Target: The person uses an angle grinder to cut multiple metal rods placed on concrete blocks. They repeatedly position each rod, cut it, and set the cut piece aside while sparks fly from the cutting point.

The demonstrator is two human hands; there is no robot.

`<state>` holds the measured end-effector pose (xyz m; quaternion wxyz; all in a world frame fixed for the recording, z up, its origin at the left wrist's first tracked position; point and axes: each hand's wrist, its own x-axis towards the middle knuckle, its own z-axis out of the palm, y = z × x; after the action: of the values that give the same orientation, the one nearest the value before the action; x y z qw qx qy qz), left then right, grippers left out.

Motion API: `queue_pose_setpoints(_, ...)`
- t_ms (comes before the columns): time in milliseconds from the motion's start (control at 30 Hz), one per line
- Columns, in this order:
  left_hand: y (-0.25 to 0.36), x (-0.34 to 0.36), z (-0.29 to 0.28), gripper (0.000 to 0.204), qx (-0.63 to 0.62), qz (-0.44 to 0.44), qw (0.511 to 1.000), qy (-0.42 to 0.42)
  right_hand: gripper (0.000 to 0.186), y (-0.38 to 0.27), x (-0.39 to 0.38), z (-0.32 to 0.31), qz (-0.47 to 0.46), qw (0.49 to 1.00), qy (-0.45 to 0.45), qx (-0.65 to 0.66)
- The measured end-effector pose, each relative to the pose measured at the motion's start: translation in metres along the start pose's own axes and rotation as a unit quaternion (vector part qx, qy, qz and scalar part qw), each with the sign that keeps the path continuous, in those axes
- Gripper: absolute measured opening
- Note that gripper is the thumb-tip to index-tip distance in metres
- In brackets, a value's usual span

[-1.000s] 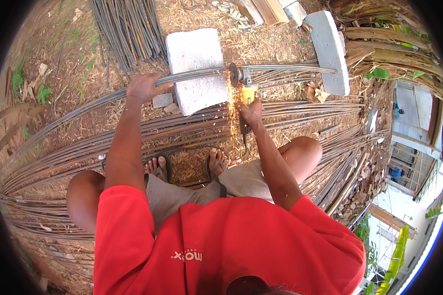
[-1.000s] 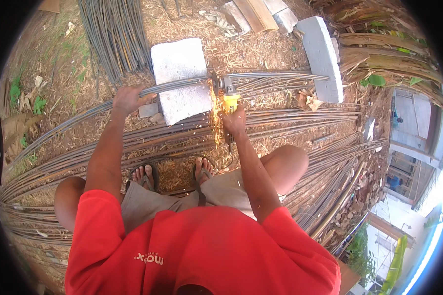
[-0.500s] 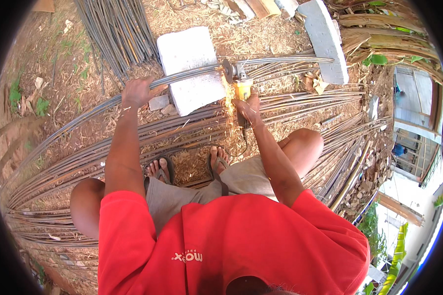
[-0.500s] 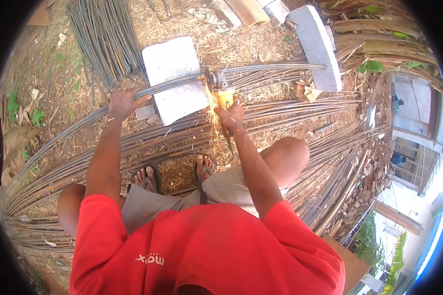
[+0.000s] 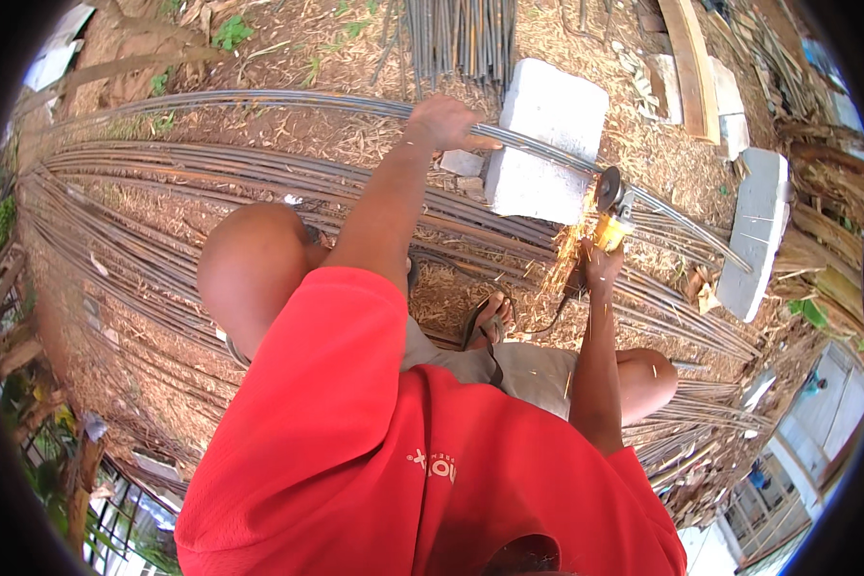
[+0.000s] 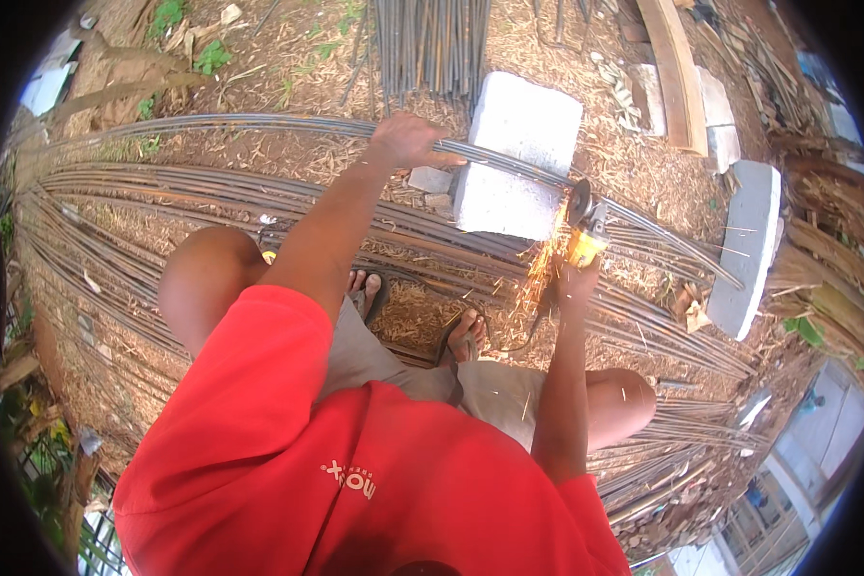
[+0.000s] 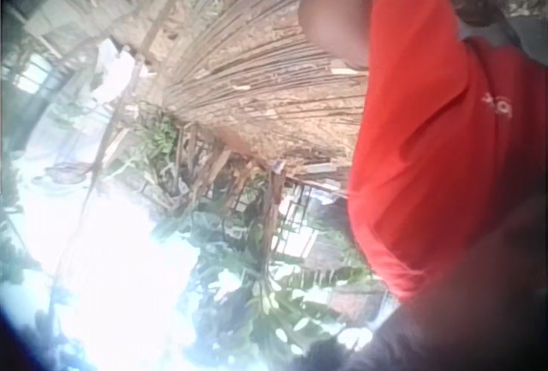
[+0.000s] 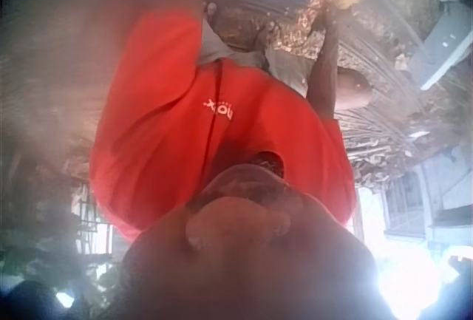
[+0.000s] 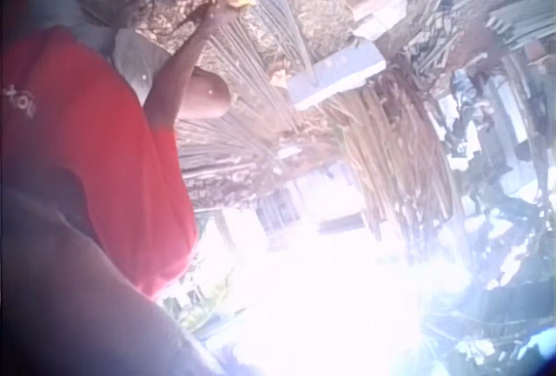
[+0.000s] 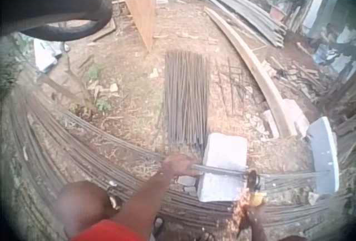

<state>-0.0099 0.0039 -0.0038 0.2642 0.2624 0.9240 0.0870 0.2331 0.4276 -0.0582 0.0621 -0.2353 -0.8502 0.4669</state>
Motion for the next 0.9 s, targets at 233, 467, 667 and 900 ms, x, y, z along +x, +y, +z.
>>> queue_pose_setpoints(233,-0.004,-0.005,-0.002,0.101,-0.023,0.013,1.000,0.008,0.034,-0.014,0.004,0.004,0.073,0.996,0.012,-0.053)
queue_pose_setpoints(467,-0.004,-0.003,0.001,0.100,-0.032,0.022,0.999,-0.001,0.034,-0.030,0.000,0.002,0.149,0.983,0.014,-0.106)
queue_pose_setpoints(667,-0.005,-0.005,-0.003,0.102,-0.028,0.029,0.999,-0.015,0.045,-0.029,0.001,-0.002,0.123,0.992,-0.029,-0.019)
queue_pose_setpoints(900,-0.008,-0.005,0.000,0.101,-0.036,0.028,0.999,0.001,0.033,-0.024,0.003,0.003,0.061,0.998,0.016,-0.013)
